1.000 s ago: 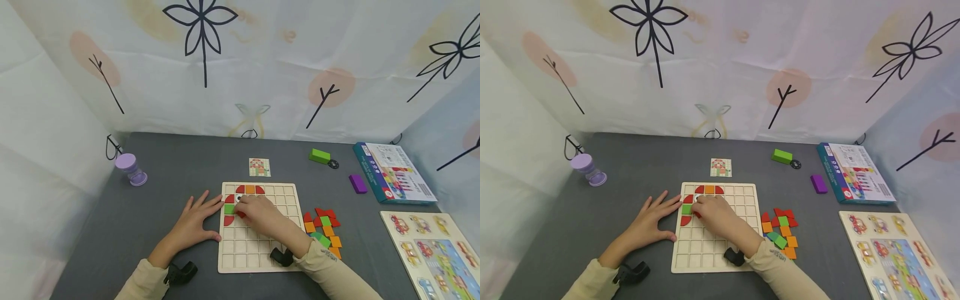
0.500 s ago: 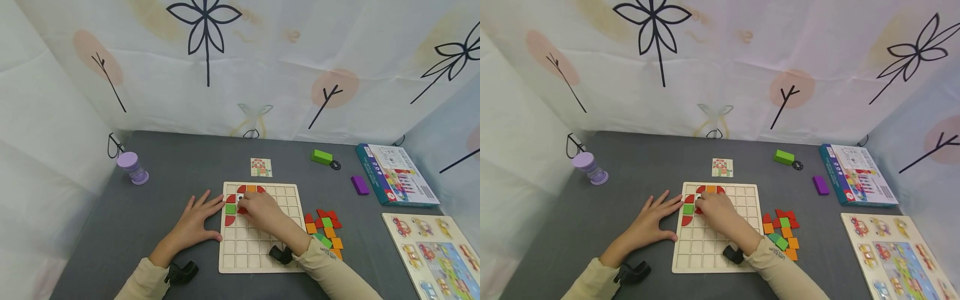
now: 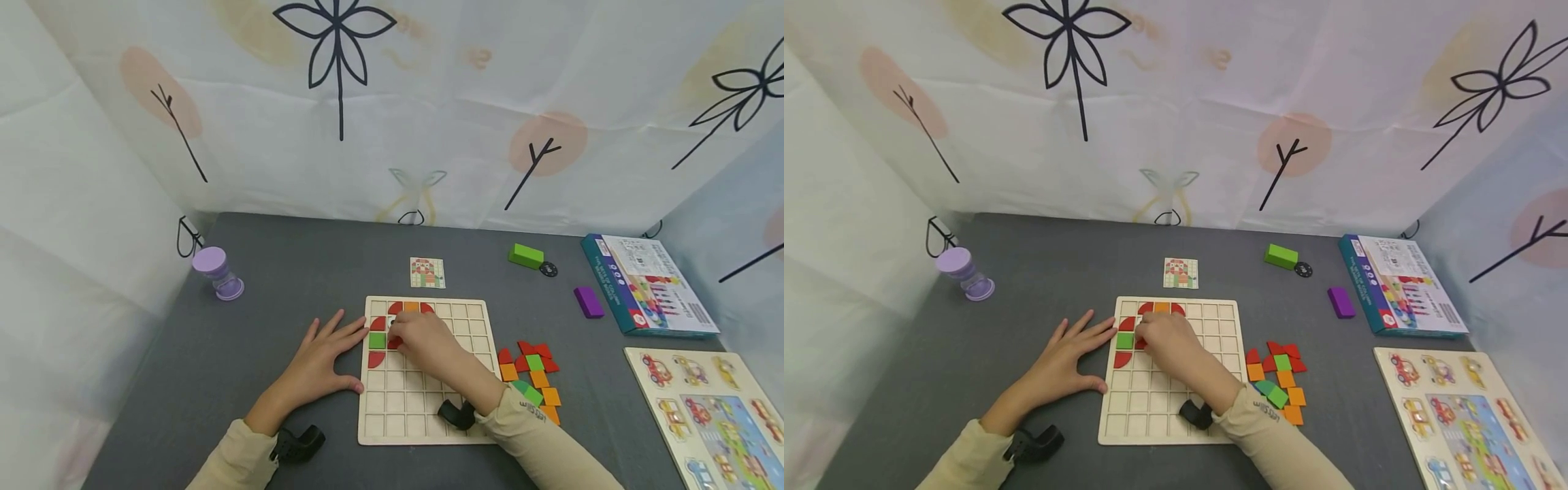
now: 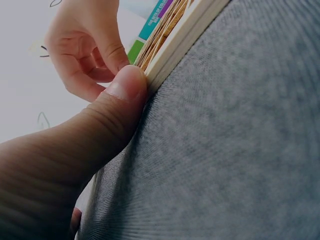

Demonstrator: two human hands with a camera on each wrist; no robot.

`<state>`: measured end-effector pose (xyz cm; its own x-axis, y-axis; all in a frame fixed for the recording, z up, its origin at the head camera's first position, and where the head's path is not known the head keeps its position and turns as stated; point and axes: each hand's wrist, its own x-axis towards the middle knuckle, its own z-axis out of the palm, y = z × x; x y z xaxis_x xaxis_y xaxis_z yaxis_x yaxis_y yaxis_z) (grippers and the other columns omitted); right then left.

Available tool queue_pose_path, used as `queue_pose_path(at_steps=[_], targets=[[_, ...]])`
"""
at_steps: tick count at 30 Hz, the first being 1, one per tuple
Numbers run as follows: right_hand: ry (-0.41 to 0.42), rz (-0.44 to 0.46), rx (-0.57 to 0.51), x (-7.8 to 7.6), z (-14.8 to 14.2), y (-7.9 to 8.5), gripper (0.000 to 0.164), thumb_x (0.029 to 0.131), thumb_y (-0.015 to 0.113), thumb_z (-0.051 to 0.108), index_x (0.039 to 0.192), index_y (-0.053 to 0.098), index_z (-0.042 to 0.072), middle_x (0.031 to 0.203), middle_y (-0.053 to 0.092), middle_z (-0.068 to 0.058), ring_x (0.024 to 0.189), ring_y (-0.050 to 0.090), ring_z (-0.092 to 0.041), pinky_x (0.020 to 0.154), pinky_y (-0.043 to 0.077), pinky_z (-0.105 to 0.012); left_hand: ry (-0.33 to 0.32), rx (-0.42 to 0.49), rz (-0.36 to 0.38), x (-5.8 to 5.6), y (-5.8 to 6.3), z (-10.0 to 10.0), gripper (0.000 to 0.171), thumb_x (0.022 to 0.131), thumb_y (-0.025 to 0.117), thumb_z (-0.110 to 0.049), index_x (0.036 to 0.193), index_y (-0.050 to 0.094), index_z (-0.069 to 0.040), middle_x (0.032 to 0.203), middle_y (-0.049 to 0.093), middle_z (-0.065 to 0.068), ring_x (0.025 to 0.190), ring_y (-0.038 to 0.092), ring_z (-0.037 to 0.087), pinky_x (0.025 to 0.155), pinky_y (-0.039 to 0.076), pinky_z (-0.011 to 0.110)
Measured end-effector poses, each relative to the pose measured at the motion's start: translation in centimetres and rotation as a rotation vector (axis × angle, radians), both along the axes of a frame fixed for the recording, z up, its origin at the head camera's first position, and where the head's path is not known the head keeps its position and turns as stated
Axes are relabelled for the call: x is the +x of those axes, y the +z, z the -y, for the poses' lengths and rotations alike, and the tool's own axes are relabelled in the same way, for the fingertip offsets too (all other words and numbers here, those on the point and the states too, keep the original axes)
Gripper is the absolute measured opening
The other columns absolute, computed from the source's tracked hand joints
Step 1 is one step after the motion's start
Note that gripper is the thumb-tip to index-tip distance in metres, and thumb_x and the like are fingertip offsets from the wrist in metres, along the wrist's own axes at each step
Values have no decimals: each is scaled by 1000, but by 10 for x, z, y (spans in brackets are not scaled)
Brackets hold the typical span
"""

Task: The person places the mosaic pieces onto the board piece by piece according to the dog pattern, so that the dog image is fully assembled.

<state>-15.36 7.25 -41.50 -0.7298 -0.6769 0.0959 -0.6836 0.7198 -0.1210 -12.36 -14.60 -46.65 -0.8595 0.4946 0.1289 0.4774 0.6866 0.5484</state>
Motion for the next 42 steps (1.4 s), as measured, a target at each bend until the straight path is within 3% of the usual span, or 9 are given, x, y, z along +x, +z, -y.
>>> queue_pose_path(at_steps=[8, 12, 16, 20, 23, 26, 32, 42], targets=[[-10, 47, -36, 4, -9, 4, 20, 73, 69, 9, 89, 72, 21, 82, 58, 6, 73, 54, -9, 62, 44, -23, -3, 5, 9, -1, 1, -1, 95, 55, 69, -61, 137, 36, -23, 144, 29, -6, 136, 12, 28, 102, 0, 59], [-63, 66, -79, 9, -29, 11, 24, 74, 70, 11, 95, 70, 22, 88, 60, 7, 73, 54, -7, 62, 44, -22, -4, 3, 8, 0, 1, -1, 96, 55, 69, -60, 137, 36, -23, 144, 29, -6, 136, 12, 28, 102, -1, 59], [-179, 28, -114, 18, -69, 17, 28, 71, 74, 14, 98, 69, 18, 92, 60, 5, 77, 57, -10, 65, 47, -27, -7, 7, 3, 0, 1, -2, 96, 55, 69, -60, 137, 36, -22, 144, 29, -6, 136, 12, 28, 102, -1, 58], [-378, 9, -89, 31, -113, 18, 23, 70, 75, 20, 91, 68, 13, 85, 59, 1, 68, 54, -12, 57, 45, -28, -5, 5, -7, 0, 1, -2, 97, 55, 69, -61, 137, 36, -21, 144, 29, -5, 135, 12, 29, 102, 0, 59], [-533, 58, -25, 39, -137, 17, 20, 70, 74, 27, 82, 65, 13, 75, 53, 1, 59, 46, -11, 49, 39, -26, 0, -1, -10, 0, 0, -2, 97, 55, 69, -61, 137, 36, -21, 144, 29, -6, 135, 12, 28, 102, 0, 58], [-599, 122, 26, 44, -151, 13, 22, 71, 73, 32, 78, 62, 14, 71, 50, 2, 55, 42, -11, 46, 36, -25, 3, -5, -8, 0, -1, -2, 97, 55, 69, -60, 137, 36, -22, 144, 28, -6, 136, 11, 27, 102, 0, 58], [-580, 164, 34, 43, -151, 6, 23, 72, 73, 33, 82, 65, 14, 75, 52, 2, 59, 44, -10, 50, 39, -24, 2, -4, -5, 0, -3, -1, 97, 55, 68, -62, 138, 36, -23, 144, 28, -7, 136, 11, 27, 102, -1, 58], [-546, 171, 21, 36, -140, 4, 22, 72, 73, 17, 93, 67, 11, 81, 57, 0, 65, 50, -11, 55, 45, -30, 6, -8, 0, -1, -1, -2, 97, 54, 68, -61, 137, 36, -22, 144, 29, -7, 136, 12, 28, 102, -1, 57]])
